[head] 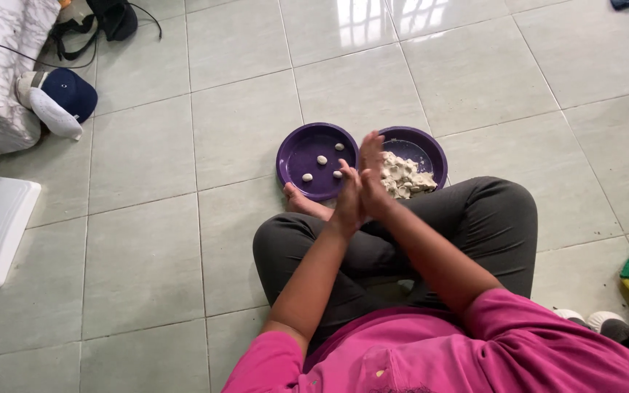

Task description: Rolling small pieces of dough into balls and placing them on a plate

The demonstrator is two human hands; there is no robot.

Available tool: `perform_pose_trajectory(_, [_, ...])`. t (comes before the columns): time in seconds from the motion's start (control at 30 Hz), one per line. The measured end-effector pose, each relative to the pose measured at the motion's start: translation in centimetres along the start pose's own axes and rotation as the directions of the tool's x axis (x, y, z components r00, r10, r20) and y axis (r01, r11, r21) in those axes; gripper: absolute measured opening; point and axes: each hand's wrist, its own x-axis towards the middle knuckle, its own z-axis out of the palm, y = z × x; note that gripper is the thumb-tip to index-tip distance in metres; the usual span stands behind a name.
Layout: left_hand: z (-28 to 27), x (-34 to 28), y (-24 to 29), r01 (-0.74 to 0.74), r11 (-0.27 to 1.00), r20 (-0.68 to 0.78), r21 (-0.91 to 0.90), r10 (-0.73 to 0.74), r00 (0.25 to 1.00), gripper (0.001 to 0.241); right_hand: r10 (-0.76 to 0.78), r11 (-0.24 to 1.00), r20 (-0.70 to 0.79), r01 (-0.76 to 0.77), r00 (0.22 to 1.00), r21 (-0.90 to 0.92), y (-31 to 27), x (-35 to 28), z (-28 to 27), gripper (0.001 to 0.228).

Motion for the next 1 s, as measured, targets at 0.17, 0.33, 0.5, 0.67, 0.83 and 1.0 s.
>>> perform_pose_trajectory(0.17, [0.3,-1.4,-4.1,-0.016,0.98,-0.033,-0.196,0.01,0.999,0.047,-0.104,0.987,0.137,0.085,0.985,0.138,-1.5,-1.4,3.1,0.089])
perform_pose_trajectory(0.33, [-1.8,-1.8,-1.4,-0.02,0.933,-0.039,-0.359,0.007,0.999,0.049,-0.065,0.922,0.035,0.074,0.997,-0.381,5.2,0.4,4.1,0.077])
perform_pose_trajectory(0.5, [-2.7,-1.1,-4.8,-0.034,0.854,-0.077,-0.519,-0.006,0.997,0.051,-0.125,0.99,0.18,0.135,0.976,-0.042,3.0,-1.2,3.9,0.076])
perform_pose_trajectory(0.67, [-5.0,-1.3,-1.9,-0.05,0.694,-0.098,-0.718,-0.03,0.995,0.054,0.041,0.953,-0.061,-0.057,0.997,-0.296,12.5,-0.7,5.4,0.079])
perform_pose_trajectory(0.83, [-4.9,-2.1,-5.0,-0.034,0.548,-0.08,-0.836,-0.06,0.995,0.057,-0.165,0.952,0.179,0.204,0.97,-0.228,2.3,0.1,3.9,0.078])
perform_pose_trajectory(1.0, [-6.9,-1.0,-4.0,-0.072,0.388,-0.106,-0.919,-0.067,0.992,0.059,-0.107,0.96,0.08,0.123,0.991,-0.251,4.8,1.1,3.2,0.086])
